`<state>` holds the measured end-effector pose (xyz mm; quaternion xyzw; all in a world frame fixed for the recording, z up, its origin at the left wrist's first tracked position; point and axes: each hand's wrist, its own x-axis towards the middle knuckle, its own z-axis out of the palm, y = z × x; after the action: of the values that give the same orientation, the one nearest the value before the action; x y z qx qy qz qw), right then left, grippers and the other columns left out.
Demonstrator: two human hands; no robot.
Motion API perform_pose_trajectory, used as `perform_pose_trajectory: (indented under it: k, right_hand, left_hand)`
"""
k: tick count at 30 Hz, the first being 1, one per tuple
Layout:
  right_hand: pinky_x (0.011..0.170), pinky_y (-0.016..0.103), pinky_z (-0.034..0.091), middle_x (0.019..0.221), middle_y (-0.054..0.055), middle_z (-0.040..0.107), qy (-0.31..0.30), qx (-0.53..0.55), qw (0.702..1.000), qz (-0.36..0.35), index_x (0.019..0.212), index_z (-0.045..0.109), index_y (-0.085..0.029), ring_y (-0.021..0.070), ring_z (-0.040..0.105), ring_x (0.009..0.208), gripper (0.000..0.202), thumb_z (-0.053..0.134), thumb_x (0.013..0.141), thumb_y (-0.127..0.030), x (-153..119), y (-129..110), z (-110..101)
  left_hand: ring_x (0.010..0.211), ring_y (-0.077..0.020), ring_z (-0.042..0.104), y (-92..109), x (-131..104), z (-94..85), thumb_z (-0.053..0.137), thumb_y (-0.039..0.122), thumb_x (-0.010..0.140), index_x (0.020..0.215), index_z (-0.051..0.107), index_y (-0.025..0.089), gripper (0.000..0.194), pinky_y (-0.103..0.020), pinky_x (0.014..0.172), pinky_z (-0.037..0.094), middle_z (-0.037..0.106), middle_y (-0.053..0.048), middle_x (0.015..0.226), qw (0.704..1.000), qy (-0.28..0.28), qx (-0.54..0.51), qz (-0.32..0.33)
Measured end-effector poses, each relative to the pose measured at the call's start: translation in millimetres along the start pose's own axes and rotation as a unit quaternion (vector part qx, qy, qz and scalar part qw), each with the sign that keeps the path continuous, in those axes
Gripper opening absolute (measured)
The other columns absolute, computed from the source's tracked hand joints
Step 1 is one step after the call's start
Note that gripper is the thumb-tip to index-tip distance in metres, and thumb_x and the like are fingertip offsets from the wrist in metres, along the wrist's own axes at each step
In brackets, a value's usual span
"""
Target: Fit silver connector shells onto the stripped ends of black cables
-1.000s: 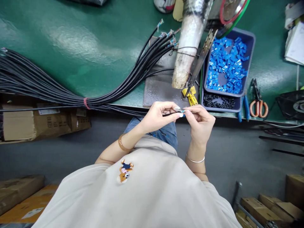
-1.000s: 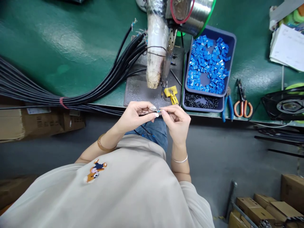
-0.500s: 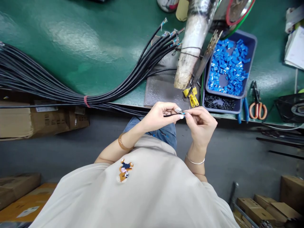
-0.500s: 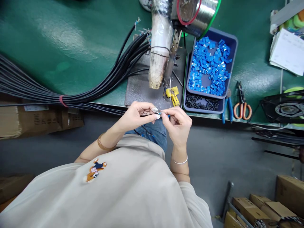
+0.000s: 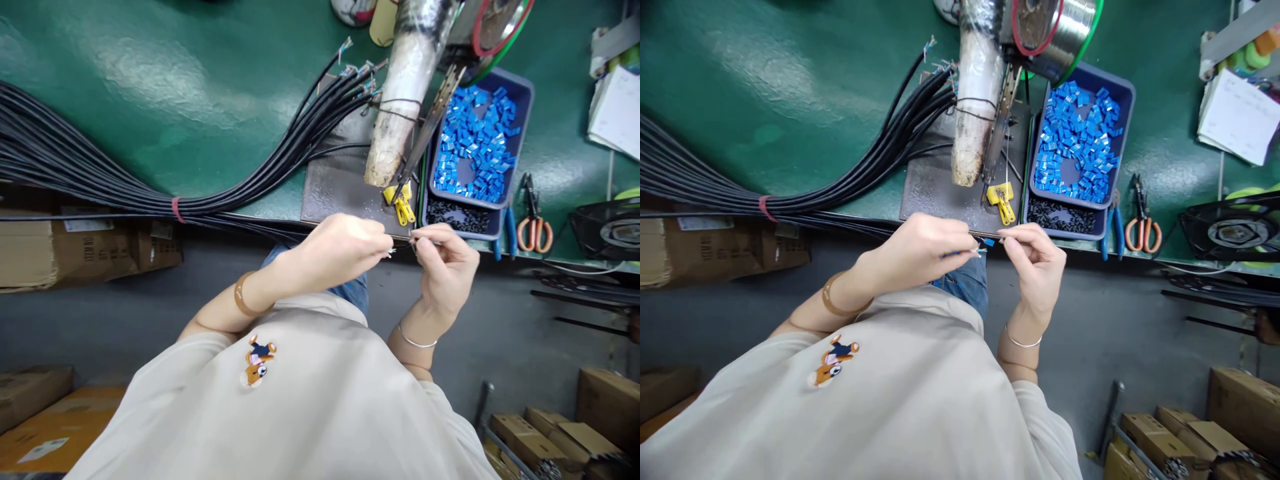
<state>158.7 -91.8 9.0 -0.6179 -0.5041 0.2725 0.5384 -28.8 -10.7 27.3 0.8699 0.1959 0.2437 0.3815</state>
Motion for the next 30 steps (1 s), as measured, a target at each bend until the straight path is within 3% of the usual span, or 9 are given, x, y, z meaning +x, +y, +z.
perform_pose_trajectory:
  k: [2, 4, 6, 8, 11, 13, 19, 27, 30]
  right_hand:
    - [0.055, 0.023, 0.041, 0.085, 0.003, 0.065, 0.079, -0.054, 0.995, -0.02, 0.088, 0.074, -0.023, 0.0104, 0.058, 0.072, 0.008, 0.069, 0.081, -0.023, -2.2, -5.0, -1.9]
    - [0.052, 0.022, 0.038, 0.086, 0.002, 0.064, 0.114, -0.079, 0.99, -0.017, 0.089, 0.073, -0.022, 0.0082, 0.055, 0.066, 0.009, 0.069, 0.081, -0.023, -4.3, -6.1, -0.8]
    - [0.049, 0.022, 0.036, 0.085, 0.0, 0.064, 0.114, -0.081, 0.99, 0.001, 0.089, 0.072, -0.022, 0.0055, 0.05, 0.058, 0.009, 0.07, 0.08, -0.024, -5.8, -3.6, 2.3]
    - [0.047, 0.021, 0.035, 0.083, -0.001, 0.064, 0.1, -0.068, 0.993, 0.016, 0.087, 0.071, -0.022, 0.004, 0.048, 0.054, 0.008, 0.071, 0.08, -0.025, -6.3, 0.3, 6.2]
    - [0.051, 0.021, 0.041, 0.081, -0.001, 0.066, 0.084, -0.038, 0.996, 0.011, 0.084, 0.071, -0.022, 0.0056, 0.056, 0.059, 0.006, 0.071, 0.08, -0.026, -5.2, 4.2, 12.0]
    - [0.056, 0.022, 0.046, 0.08, 0.0, 0.067, 0.079, -0.034, 0.996, 0.004, 0.083, 0.071, -0.022, 0.0081, 0.061, 0.066, 0.006, 0.071, 0.081, -0.027, -4.0, 3.9, 15.3]
    - [0.051, 0.024, 0.044, 0.09, 0.002, 0.073, 0.041, -0.051, 0.998, -0.026, 0.088, 0.072, -0.023, 0.0104, 0.064, 0.069, 0.007, 0.068, 0.084, -0.027, -5.4, -6.4, 22.3]
    - [0.048, 0.025, 0.041, 0.095, 0.0, 0.076, 0.042, -0.131, 0.985, -0.104, 0.09, 0.074, -0.028, 0.0133, 0.069, 0.072, 0.012, 0.068, 0.082, -0.021, -14.3, -7.1, 23.8]
    - [0.046, 0.023, 0.04, 0.099, 0.0, 0.076, 0.068, -0.103, 0.991, -0.05, 0.094, 0.074, -0.027, 0.0081, 0.061, 0.056, 0.013, 0.067, 0.083, -0.022, -14.3, -4.1, 25.2]
  left_hand:
    - [0.049, -0.008, 0.043, 11.7, -2.5, 5.3, 0.046, 0.01, 0.088, 0.068, 0.059, 0.015, 0.024, -0.027, 0.049, 0.025, 0.055, 0.0, 0.064, 0.994, 0.021, 0.105, 0.003]
    - [0.05, -0.0085, 0.045, 13.6, -5.3, 16.6, 0.047, 0.013, 0.089, 0.067, 0.056, 0.015, 0.024, -0.026, 0.048, 0.026, 0.055, 0.0, 0.062, 0.993, 0.07, 0.096, -0.018]
    - [0.051, -0.0073, 0.047, 5.6, -7.5, 30.4, 0.056, 0.021, 0.088, 0.07, 0.057, 0.015, 0.019, -0.023, 0.05, 0.031, 0.058, 0.0, 0.062, 0.983, 0.16, -0.017, -0.087]
    - [0.049, -0.0057, 0.049, -7.1, -9.2, 41.4, 0.063, 0.026, 0.085, 0.08, 0.061, 0.014, 0.012, -0.02, 0.048, 0.033, 0.065, 0.0, 0.065, 0.94, 0.199, -0.198, -0.194]
    - [0.051, -0.0067, 0.055, -21.5, -10.8, 46.1, 0.07, 0.027, 0.078, 0.091, 0.064, 0.012, 0.02, -0.018, 0.047, 0.036, 0.068, -0.002, 0.064, 0.858, 0.176, -0.399, -0.27]
    - [0.049, -0.0059, 0.053, -24.4, -10.4, 42.6, 0.072, 0.029, 0.076, 0.085, 0.067, 0.012, 0.02, -0.018, 0.047, 0.035, 0.066, -0.001, 0.06, 0.833, 0.147, -0.459, -0.271]
    - [0.05, -0.0043, 0.046, -21.0, -1.8, 31.0, 0.076, 0.032, 0.074, 0.066, 0.066, 0.012, 0.023, -0.019, 0.05, 0.035, 0.057, 0.002, 0.053, 0.835, 0.101, -0.483, -0.244]
    - [0.053, -0.0035, 0.043, -20.7, 8.8, 36.6, 0.077, 0.024, 0.066, 0.064, 0.063, 0.012, 0.018, -0.017, 0.049, 0.032, 0.054, 0.003, 0.058, 0.83, 0.155, -0.477, -0.243]
    - [0.053, -0.0035, 0.042, -19.7, 8.8, 37.0, 0.072, 0.022, 0.07, 0.064, 0.062, 0.012, 0.016, -0.017, 0.05, 0.033, 0.052, 0.003, 0.057, 0.838, 0.159, -0.461, -0.244]
